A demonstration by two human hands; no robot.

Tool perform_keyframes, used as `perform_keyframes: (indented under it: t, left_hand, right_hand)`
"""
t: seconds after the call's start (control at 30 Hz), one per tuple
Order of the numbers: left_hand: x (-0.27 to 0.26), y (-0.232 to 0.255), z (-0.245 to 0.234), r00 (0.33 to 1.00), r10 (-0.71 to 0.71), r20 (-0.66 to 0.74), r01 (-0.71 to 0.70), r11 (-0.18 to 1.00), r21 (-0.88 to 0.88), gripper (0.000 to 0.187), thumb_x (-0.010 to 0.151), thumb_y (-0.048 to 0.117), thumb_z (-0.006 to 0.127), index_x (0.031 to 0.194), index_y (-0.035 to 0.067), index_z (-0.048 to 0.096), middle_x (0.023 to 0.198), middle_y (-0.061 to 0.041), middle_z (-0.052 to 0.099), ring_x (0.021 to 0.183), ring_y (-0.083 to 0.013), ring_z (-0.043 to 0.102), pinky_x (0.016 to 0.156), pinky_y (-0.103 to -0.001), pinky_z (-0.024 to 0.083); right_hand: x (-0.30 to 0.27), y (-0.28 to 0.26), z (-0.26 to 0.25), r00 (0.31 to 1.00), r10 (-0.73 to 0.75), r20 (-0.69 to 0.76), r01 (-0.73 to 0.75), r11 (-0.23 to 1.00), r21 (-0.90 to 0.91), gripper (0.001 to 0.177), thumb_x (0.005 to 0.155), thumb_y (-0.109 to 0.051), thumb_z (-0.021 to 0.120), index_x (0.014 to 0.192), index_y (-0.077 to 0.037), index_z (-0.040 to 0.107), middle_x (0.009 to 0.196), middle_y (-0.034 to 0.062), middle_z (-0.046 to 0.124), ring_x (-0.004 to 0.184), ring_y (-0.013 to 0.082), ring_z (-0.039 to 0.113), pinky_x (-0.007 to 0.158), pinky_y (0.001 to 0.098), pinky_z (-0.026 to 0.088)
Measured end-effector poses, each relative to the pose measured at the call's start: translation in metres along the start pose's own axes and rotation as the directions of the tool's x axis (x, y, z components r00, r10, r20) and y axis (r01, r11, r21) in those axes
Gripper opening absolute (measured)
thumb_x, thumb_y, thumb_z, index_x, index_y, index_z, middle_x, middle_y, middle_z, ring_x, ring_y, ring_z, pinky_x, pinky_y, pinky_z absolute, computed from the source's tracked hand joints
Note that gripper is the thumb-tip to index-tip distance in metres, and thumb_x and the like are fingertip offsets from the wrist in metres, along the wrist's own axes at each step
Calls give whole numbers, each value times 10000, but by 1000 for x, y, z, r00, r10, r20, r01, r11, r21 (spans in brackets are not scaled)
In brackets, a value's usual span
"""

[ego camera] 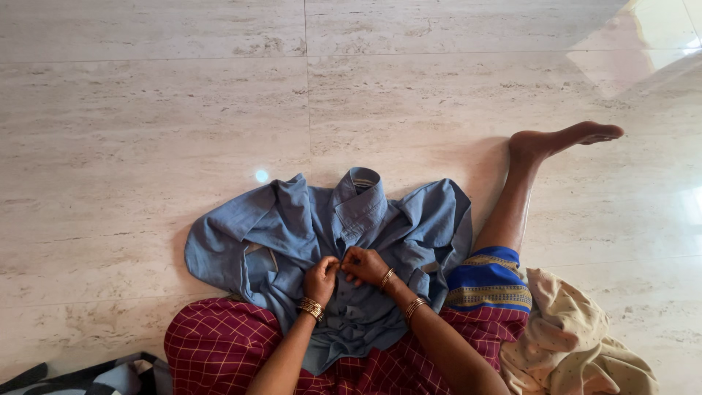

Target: The person sits on the floor and folds several shirts one by one. They retrieve a blue shirt, a black shirt, and two white shirts from a pile, lay them flat, and fold them neatly before placing them into a patterned bag.

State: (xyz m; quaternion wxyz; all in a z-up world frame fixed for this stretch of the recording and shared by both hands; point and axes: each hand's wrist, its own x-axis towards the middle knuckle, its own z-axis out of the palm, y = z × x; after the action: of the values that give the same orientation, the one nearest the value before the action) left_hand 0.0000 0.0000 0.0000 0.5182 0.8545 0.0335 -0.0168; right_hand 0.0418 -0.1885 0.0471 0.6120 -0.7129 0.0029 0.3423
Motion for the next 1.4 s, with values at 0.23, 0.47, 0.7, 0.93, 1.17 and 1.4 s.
perform_keyframes:
  t: [0.23,0.47,0.7,0.93,1.17,1.4]
  left_hand:
    - [5,4,-2,1000,-19,-15,18,999,-41,110,922,170,722,993,88,741,863,-87,778,711,-213,743,619,-329,544]
    - [9,-7,1,999,-1,-39,-4,991,-131,94,911,125,716,981,65,735,879,-75,781,766,-201,737,683,-314,545]
    - [26,0,4,998,32,-61,-36,998,-60,121,957,169,687,1009,62,707,897,-84,773,793,-199,742,687,-319,542]
    - [10,38,-29,982,-172,78,189,906,-380,135,969,179,668,1052,79,703,909,-115,765,673,-268,644,631,-390,521]
    - [-33,26,-70,986,153,73,-166,785,596,1000,646,683,825,1429,204,430,1481,-135,483,1344,-336,479,1039,-554,423]
    - [-55,58,-67,929,-127,346,-220,562,797,1330,562,757,810,1607,285,135,1699,-82,122,1529,-335,178,1098,-757,191]
  right_hand:
    - [4,-13,5,998,25,-52,-27,999,-39,129,936,-82,714,1008,-30,620,915,79,754,719,140,759,515,273,603]
    - [12,-9,9,993,0,-119,-4,1000,-31,136,943,-94,702,1005,-22,604,900,81,763,690,140,762,491,263,584]
    - [14,-12,20,962,-71,-262,75,997,6,258,922,-91,683,1156,-74,574,833,74,734,615,149,722,473,288,560]
    - [-23,2,40,795,-350,-495,319,936,-148,175,993,-130,682,1164,-94,699,910,64,781,732,158,767,608,315,623]
    - [-101,30,40,651,-639,-410,-61,494,-867,511,589,-293,843,1056,-131,717,971,172,708,937,425,672,774,598,540]
    - [-115,10,34,795,-441,-416,259,867,-426,394,870,-326,781,1174,-94,686,1031,111,757,943,280,722,790,421,569]
